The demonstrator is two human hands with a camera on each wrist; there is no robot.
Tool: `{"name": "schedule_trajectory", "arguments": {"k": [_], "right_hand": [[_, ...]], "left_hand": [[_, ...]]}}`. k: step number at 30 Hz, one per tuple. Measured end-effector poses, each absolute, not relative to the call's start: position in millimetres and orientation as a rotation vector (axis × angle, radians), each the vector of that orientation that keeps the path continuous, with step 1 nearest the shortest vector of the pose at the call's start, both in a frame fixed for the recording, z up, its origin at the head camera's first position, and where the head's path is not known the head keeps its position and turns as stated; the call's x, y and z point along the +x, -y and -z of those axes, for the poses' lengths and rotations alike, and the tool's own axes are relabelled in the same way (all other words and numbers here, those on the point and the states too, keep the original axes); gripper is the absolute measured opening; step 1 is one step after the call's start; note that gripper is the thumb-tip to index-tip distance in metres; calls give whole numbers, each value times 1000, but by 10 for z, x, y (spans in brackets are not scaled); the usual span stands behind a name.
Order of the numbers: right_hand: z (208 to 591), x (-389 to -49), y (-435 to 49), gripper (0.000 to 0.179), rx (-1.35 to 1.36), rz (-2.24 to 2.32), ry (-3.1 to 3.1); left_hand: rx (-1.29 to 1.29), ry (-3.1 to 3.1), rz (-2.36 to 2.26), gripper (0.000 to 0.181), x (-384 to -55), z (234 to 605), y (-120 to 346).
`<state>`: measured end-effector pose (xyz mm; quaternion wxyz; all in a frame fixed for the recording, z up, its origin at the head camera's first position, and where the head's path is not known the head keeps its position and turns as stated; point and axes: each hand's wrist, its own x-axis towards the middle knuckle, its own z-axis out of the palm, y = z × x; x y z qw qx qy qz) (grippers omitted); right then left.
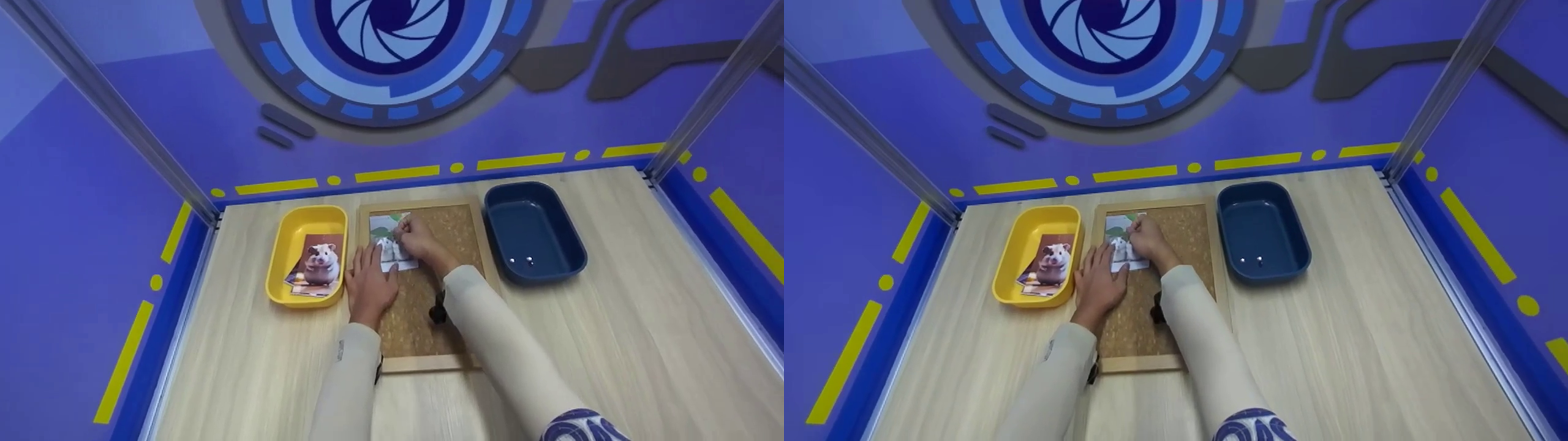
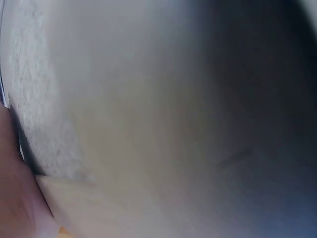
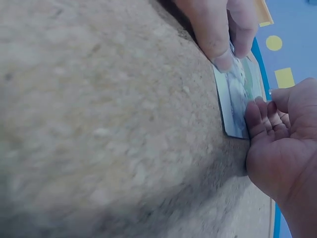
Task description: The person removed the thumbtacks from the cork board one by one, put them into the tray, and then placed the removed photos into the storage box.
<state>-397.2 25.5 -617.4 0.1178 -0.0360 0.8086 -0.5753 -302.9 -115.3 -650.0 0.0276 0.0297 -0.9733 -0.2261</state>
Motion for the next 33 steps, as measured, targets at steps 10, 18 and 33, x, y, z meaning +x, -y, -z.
{"name": "schedule_trajectory", "arguments": {"k": [10,18,33], "right_hand": [[6169,-3715,-356,7,-135,1647,-2353],[6159,-3400,-580,6,-138,1675,-2293],[6215,-2898,-892,11,-262,1627,-2293]], "left_hand": [[117,3002,652,67,-3051,6466,1164],[134,3006,721,68,-3042,6455,1130],[147,2984,781,69,-3009,6462,1136]]}}
